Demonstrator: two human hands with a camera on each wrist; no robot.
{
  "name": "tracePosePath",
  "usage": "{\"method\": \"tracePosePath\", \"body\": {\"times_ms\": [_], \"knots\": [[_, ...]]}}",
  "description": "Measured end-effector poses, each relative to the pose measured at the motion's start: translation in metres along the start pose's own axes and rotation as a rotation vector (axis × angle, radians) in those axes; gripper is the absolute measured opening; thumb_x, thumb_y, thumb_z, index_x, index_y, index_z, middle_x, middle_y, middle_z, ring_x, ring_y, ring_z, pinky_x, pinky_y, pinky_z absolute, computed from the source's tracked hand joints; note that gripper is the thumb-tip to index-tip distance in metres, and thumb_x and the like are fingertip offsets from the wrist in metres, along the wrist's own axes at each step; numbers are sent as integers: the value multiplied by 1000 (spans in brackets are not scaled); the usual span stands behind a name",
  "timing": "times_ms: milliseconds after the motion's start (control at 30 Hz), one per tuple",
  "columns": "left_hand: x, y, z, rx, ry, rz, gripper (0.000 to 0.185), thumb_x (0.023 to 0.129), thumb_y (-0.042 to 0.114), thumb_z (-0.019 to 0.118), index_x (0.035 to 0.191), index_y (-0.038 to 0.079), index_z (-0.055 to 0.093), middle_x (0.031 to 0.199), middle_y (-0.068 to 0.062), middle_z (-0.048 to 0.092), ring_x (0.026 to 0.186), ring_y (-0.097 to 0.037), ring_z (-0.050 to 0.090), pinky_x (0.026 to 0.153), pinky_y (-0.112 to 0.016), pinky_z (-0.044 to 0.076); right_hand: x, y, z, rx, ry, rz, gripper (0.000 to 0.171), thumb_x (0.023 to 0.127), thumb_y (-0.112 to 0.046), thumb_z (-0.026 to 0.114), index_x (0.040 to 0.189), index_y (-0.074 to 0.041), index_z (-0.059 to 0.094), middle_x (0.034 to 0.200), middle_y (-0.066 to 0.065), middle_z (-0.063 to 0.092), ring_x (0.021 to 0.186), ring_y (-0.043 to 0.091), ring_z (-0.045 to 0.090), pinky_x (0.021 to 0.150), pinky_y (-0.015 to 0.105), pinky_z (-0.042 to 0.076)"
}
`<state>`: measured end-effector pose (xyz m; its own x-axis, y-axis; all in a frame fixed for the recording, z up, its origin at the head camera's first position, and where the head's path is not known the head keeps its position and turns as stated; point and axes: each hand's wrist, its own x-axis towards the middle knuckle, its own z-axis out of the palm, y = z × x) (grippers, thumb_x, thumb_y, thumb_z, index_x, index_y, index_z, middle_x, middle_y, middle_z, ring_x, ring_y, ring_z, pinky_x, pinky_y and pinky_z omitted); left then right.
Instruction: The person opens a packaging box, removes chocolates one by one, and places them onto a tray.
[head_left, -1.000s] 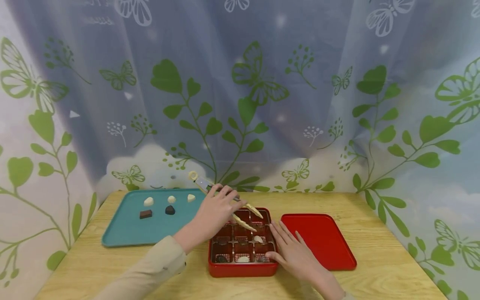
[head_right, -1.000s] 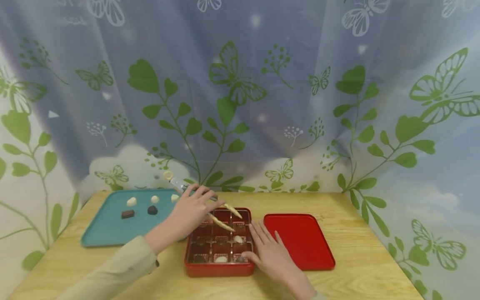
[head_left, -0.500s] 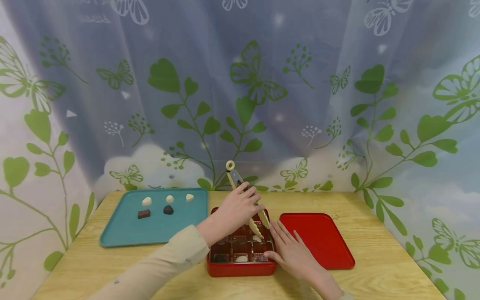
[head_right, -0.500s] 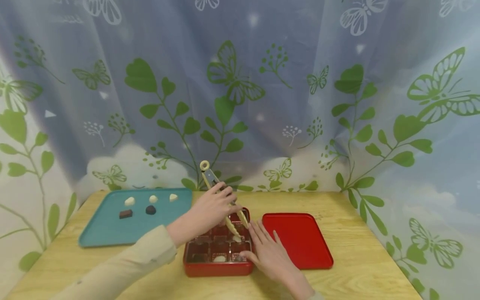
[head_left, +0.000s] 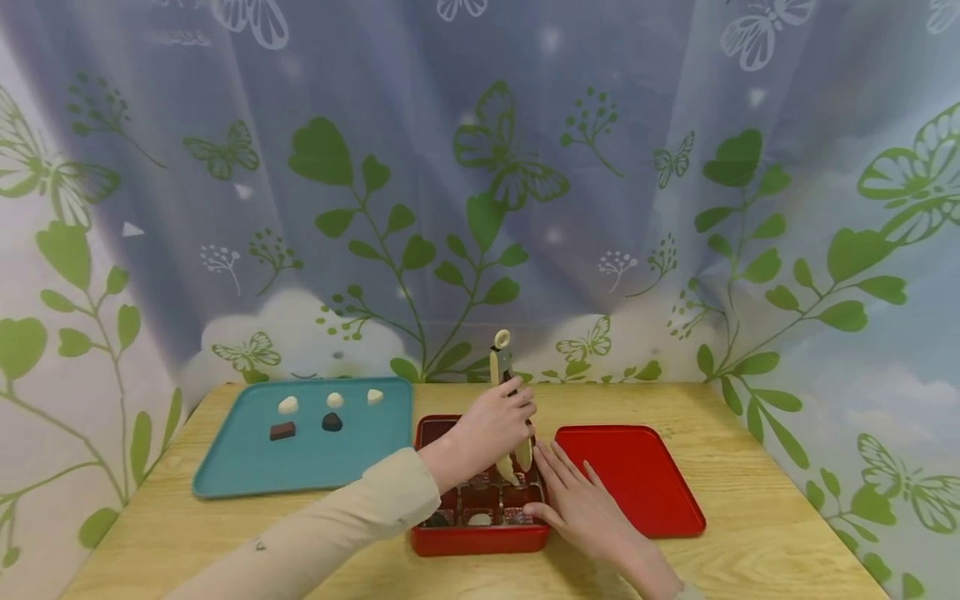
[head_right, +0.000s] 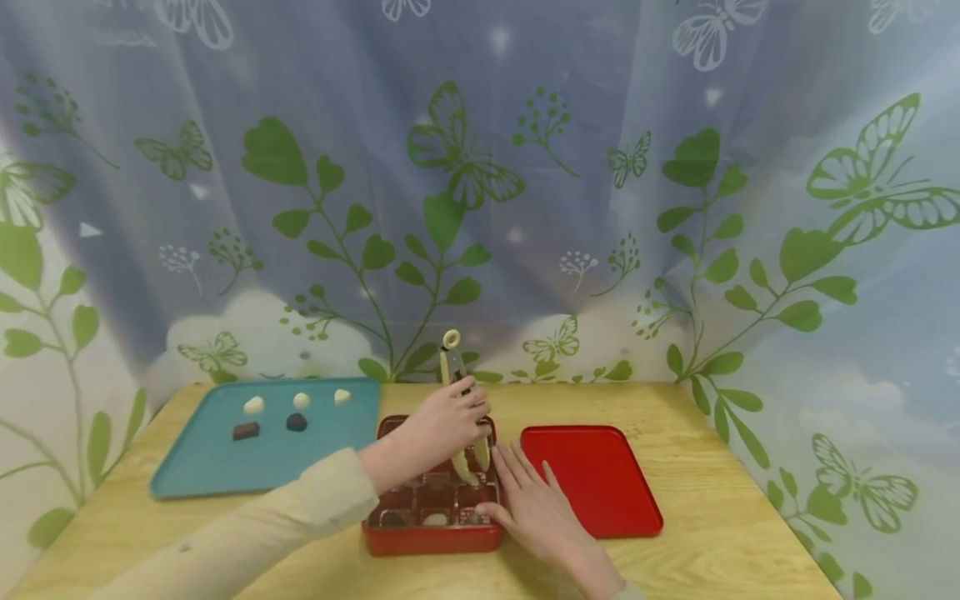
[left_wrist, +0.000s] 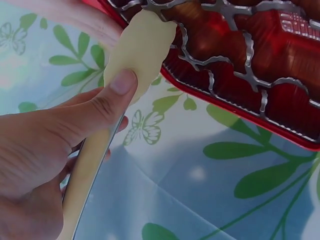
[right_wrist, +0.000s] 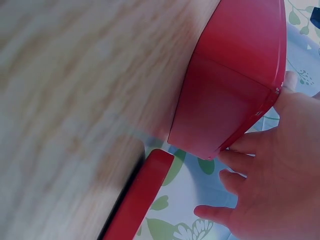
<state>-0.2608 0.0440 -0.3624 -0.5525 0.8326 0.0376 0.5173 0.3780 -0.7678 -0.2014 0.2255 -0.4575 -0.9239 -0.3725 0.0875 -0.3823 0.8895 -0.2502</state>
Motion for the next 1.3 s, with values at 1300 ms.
{"method": "tracePosePath", "body": {"times_ms": [1300], "knots": [[-72,-26,53,-368,434,-360,53,74,50,83,124,38,72,112,8,68,108,-18,58,98,-42,45,-1,-4,0,-2,1,16,79,101,-52,52,160,-5,29,166,13,25,154,34,20,117,66,22]]}}
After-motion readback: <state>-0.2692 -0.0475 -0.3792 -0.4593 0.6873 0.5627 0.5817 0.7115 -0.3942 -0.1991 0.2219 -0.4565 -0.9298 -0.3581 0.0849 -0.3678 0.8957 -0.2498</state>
